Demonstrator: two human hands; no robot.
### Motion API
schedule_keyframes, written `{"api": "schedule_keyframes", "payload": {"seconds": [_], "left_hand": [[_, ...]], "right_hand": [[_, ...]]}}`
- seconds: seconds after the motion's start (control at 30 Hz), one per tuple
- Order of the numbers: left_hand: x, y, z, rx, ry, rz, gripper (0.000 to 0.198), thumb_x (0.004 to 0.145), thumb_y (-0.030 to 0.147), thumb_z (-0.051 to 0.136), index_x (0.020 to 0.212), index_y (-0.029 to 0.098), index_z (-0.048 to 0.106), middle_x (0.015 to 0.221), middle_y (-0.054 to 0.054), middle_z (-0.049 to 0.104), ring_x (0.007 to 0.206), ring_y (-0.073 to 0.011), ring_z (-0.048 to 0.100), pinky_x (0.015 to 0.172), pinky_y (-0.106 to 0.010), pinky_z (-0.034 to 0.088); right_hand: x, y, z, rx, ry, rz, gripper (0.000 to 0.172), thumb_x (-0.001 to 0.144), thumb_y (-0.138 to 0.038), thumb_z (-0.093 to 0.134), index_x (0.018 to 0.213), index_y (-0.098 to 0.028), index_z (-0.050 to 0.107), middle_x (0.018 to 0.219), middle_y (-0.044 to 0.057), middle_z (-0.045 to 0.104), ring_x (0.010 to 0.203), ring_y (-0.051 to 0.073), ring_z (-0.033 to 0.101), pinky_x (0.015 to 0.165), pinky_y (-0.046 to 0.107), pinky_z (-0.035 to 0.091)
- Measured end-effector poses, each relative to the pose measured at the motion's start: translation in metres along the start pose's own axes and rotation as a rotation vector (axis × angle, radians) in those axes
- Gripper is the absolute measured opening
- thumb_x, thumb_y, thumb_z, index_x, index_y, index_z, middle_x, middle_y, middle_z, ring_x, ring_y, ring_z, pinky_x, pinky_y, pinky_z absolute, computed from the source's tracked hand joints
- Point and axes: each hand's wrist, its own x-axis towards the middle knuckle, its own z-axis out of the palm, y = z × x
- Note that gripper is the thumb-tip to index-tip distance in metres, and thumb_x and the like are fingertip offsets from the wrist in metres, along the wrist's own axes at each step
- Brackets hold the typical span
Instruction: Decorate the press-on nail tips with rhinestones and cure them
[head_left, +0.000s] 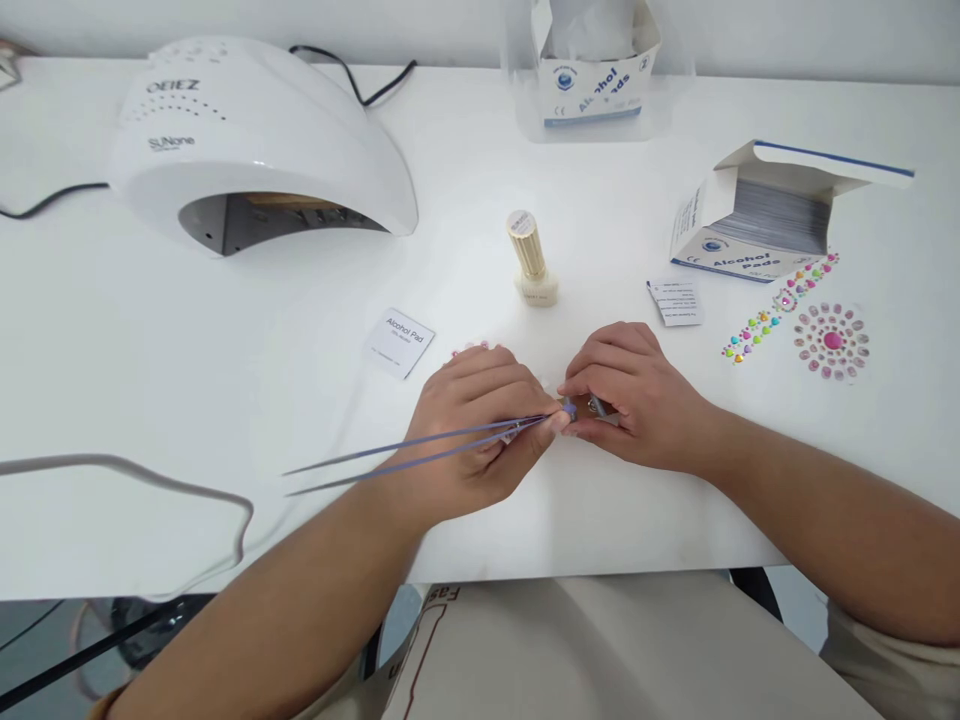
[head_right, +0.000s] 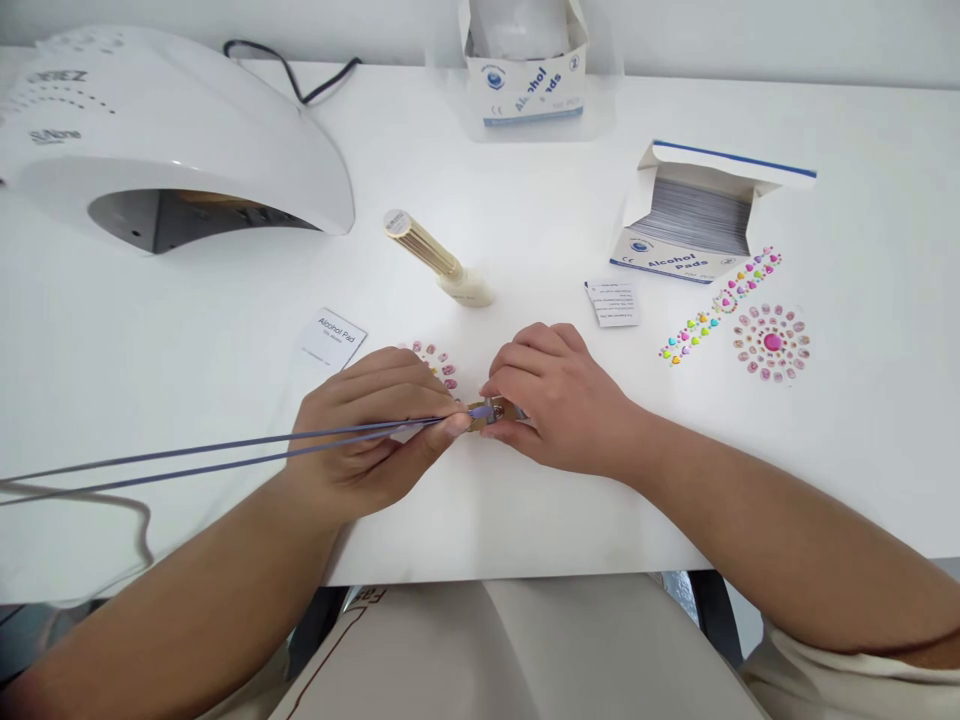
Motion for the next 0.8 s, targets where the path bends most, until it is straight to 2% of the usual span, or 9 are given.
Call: {"api": "schedule_keyframes", "payload": {"seconds": [0.33, 0.53, 0.8], "left_hand": [[0.0033, -0.0002, 0.0051, 0.116, -0.055, 0.063, 0.010, 0.081, 0.010, 0.060, 0.077, 0.018, 0.054, 0.064, 0.001, 0.059, 0.058, -0.0134, 0.046, 0.062, -0.031, 0.044], [0.0047, 0.0002, 0.0074, 0.144, -0.064, 0.067, 0.011, 0.081, 0.011, 0.060, 0.077, 0.018, 0.053, 0.062, 0.002, 0.059, 0.058, -0.0135, 0.046, 0.060, -0.030, 0.041], [0.0083, 0.0037, 0.0063, 0.212, -0.112, 0.097, 0.010, 0.084, 0.014, 0.059, 0.078, 0.018, 0.053, 0.066, 0.002, 0.063, 0.061, -0.0138, 0.051, 0.062, -0.031, 0.040]], "right_hand": [[0.0007, -0.0015, -0.0005, 0.007, -0.003, 0.014, 0.019, 0.085, -0.037, 0.063, 0.084, -0.018, 0.061, 0.088, 0.003, 0.068, 0.095, 0.022, 0.054, 0.082, 0.036, 0.034], [0.0018, -0.0013, 0.0003, 0.026, 0.000, 0.013, 0.020, 0.085, -0.037, 0.064, 0.082, -0.018, 0.059, 0.088, 0.002, 0.068, 0.096, 0.022, 0.053, 0.082, 0.036, 0.033], [0.0016, -0.0011, 0.0010, 0.041, -0.002, 0.021, 0.016, 0.085, -0.033, 0.063, 0.081, -0.019, 0.059, 0.086, 0.001, 0.068, 0.094, 0.021, 0.052, 0.080, 0.035, 0.032]]}}
